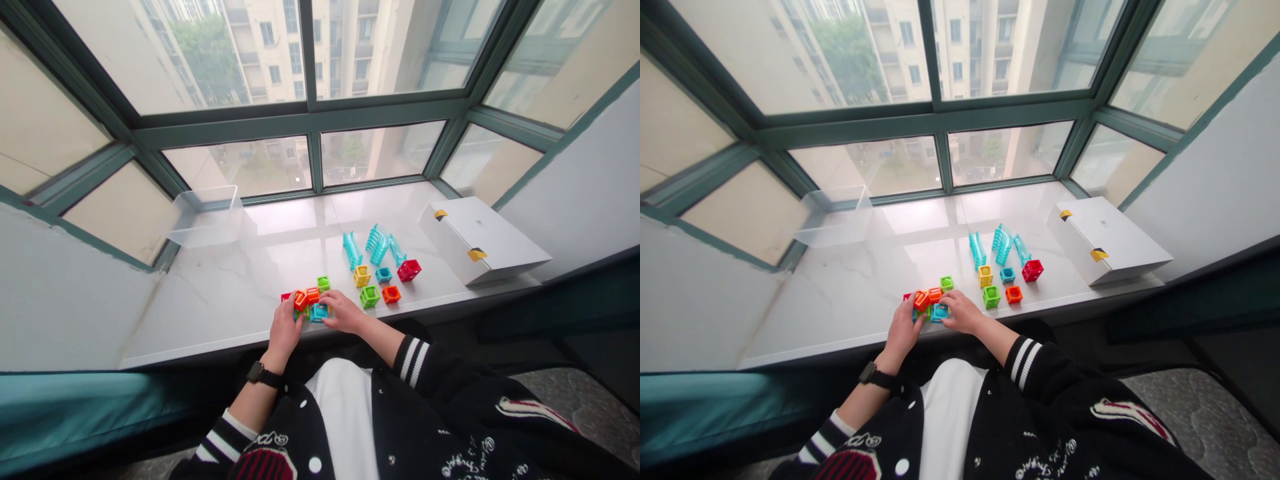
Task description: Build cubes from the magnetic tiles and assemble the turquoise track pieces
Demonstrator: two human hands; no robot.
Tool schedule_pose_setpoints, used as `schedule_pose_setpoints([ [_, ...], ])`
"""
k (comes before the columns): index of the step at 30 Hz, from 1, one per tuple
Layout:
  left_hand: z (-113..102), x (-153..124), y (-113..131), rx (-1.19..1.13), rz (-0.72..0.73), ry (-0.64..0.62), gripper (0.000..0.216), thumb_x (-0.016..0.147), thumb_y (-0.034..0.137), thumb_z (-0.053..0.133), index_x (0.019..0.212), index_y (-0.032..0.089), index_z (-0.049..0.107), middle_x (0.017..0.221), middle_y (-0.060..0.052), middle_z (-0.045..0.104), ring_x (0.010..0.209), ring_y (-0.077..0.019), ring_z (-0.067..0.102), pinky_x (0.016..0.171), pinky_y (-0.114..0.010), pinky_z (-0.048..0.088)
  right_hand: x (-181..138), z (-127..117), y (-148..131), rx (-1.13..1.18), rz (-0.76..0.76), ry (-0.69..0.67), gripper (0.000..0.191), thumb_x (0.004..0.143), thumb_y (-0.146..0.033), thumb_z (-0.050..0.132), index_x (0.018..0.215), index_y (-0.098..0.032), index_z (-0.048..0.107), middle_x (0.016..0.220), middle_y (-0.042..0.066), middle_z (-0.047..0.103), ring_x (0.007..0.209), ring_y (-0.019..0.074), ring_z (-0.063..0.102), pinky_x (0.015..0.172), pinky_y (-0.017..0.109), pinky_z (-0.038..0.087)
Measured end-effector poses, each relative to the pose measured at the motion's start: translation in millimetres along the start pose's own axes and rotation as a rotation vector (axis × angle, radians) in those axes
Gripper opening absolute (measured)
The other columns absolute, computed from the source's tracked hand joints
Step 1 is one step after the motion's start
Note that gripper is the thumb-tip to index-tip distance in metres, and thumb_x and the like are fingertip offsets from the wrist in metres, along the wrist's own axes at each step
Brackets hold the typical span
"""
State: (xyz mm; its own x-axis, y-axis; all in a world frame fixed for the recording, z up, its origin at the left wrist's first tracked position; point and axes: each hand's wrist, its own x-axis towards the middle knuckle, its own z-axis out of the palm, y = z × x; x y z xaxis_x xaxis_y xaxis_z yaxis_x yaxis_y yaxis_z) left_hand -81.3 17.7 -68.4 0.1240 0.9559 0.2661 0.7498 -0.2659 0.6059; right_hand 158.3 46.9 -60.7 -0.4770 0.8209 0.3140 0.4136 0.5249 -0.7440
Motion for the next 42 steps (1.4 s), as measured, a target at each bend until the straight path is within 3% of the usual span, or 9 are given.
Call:
schedule_pose_setpoints([
  [6,-4,0,3,0.045,0.05,0.002,0.073,0.094,0.026,0.064,0.161,0.026,0.035,0.145,-0.017,0.055,0.135,-0.0355,0.054,0.113,-0.059,0.047,0,-18,-3,0.184,0.173,0.213,0.041,0.076,-0.022,0.078,0.116,-0.025,0.069,0.119,0.008,0.066,0.117,0.027,0.064,0.108,0.047,0.051],
  [10,-10,2,17,0.117,0.077,0.073,0.073,0.095,0.037,0.068,0.16,0.026,0.037,0.157,-0.019,0.045,0.148,-0.0394,0.042,0.119,-0.064,0.039,5,-19,-5,0.549,0.423,0.334,0.04,0.076,-0.038,0.083,0.111,-0.024,0.068,0.123,0.008,0.066,0.122,0.0264,0.064,0.113,0.048,0.049],
  [13,-15,7,33,0.082,0.162,0.072,0.071,0.096,0.043,0.068,0.158,0.026,0.038,0.157,-0.017,0.049,0.152,-0.038,0.04,0.123,-0.062,0.036,10,-22,-17,0.832,0.528,0.325,0.046,0.075,-0.047,0.087,0.112,-0.024,0.069,0.124,0.008,0.07,0.125,0.0274,0.063,0.116,0.049,0.046],
  [18,-19,17,50,-0.006,0.216,0.07,0.052,0.099,0.039,0.065,0.146,0.025,0.049,0.14,-0.013,0.064,0.14,-0.0342,0.054,0.122,-0.061,0.035,14,-28,-44,1.203,0.495,0.193,0.046,0.077,-0.049,0.089,0.112,-0.023,0.071,0.119,0.007,0.074,0.121,0.0274,0.067,0.115,0.049,0.045],
  [21,-22,19,49,-0.053,0.185,0.076,0.036,0.099,0.035,0.061,0.133,0.024,0.058,0.125,-0.011,0.07,0.122,-0.0312,0.064,0.113,-0.055,0.047,14,-32,-51,1.234,0.507,0.19,0.048,0.075,-0.046,0.091,0.111,-0.023,0.071,0.119,0.007,0.075,0.119,0.0272,0.068,0.114,0.049,0.047],
  [24,-28,21,41,-0.08,0.106,0.07,0.03,0.097,0.034,0.058,0.125,0.023,0.06,0.118,-0.011,0.07,0.111,-0.0298,0.066,0.102,-0.049,0.054,14,-36,-49,1.222,0.521,0.28,0.051,0.073,-0.044,0.093,0.111,-0.024,0.067,0.114,0.005,0.075,0.115,0.0262,0.07,0.11,0.048,0.05],
  [29,-38,31,24,-0.087,-0.075,0.158,0.03,0.095,0.035,0.058,0.122,0.023,0.06,0.117,-0.01,0.07,0.112,-0.0295,0.066,0.101,-0.047,0.054,13,-42,-42,1.14,0.507,0.352,0.053,0.073,-0.045,0.091,0.113,-0.025,0.063,0.113,0.005,0.073,0.113,0.0261,0.069,0.103,0.047,0.055],
  [34,-29,43,12,-0.159,-0.225,0.115,0.028,0.091,0.03,0.06,0.119,0.024,0.06,0.115,-0.008,0.072,0.11,-0.0274,0.068,0.098,-0.045,0.055,7,-34,-36,1.095,0.533,0.305,0.055,0.072,-0.049,0.091,0.112,-0.025,0.062,0.107,0.004,0.071,0.104,0.0238,0.07,0.097,0.044,0.058],
  [42,-14,35,-2,-0.194,-0.21,0.072,0.042,0.089,0.027,0.061,0.131,0.024,0.058,0.127,-0.009,0.07,0.118,-0.0276,0.067,0.104,-0.047,0.054,1,-21,-21,1.074,0.544,0.317,0.058,0.07,-0.048,0.092,0.114,-0.024,0.063,0.108,0.004,0.069,0.101,0.0223,0.069,0.091,0.041,0.059],
])
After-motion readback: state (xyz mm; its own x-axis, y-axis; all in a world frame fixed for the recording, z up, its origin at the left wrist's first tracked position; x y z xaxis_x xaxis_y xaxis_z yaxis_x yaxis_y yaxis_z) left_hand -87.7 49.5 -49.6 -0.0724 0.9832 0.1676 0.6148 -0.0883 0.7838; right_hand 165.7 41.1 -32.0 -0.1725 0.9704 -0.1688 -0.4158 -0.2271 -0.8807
